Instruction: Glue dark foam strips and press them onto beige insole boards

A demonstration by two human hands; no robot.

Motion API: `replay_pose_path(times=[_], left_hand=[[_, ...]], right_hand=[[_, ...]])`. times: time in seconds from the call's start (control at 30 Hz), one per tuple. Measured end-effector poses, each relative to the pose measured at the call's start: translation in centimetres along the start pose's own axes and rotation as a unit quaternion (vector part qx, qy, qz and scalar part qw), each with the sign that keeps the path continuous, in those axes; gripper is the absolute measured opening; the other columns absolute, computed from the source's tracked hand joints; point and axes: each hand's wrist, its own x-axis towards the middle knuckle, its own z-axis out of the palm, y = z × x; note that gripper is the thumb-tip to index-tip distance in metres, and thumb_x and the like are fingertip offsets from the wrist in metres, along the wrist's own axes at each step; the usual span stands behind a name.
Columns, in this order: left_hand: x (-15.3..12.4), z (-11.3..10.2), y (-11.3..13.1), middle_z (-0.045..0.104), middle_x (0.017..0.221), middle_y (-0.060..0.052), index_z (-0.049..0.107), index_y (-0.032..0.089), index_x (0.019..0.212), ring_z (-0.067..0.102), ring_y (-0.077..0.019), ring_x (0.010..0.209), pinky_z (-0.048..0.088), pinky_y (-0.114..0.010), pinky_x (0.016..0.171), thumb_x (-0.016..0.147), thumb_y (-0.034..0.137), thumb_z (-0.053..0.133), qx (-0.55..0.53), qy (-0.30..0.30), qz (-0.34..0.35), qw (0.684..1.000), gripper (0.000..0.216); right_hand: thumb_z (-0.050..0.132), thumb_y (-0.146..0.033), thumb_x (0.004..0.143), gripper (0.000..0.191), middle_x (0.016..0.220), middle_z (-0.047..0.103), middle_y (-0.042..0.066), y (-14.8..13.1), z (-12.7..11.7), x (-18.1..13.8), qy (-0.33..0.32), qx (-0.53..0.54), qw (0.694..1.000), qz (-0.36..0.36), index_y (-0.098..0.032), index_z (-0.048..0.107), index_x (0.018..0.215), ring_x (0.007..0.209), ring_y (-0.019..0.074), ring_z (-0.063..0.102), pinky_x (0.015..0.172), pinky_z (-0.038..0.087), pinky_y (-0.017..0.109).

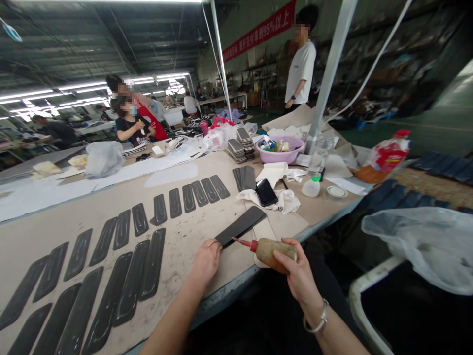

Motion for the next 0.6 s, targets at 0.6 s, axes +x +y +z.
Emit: replay_pose_path(times=[0.6], left_hand=[[-13.6,-1.7,-1.2,0.061,0.087,-0.005,0.062,0.019,0.094,0.055,-0.0163,0.081,0.048,-0.031,0.078,0.089,0.021,0.046,0.059,0.051,0.018,0.997,0.017]], right_hand=[[0.067,-0.020,0.069,0.034,0.095,0.055,0.005,3.8,4.7,-4.2,-0.176,-0.338,0.900,-0.209,-0.021,0.051,0.099,0.085,0.0206,0.055,0.078,0.048,0.035]])
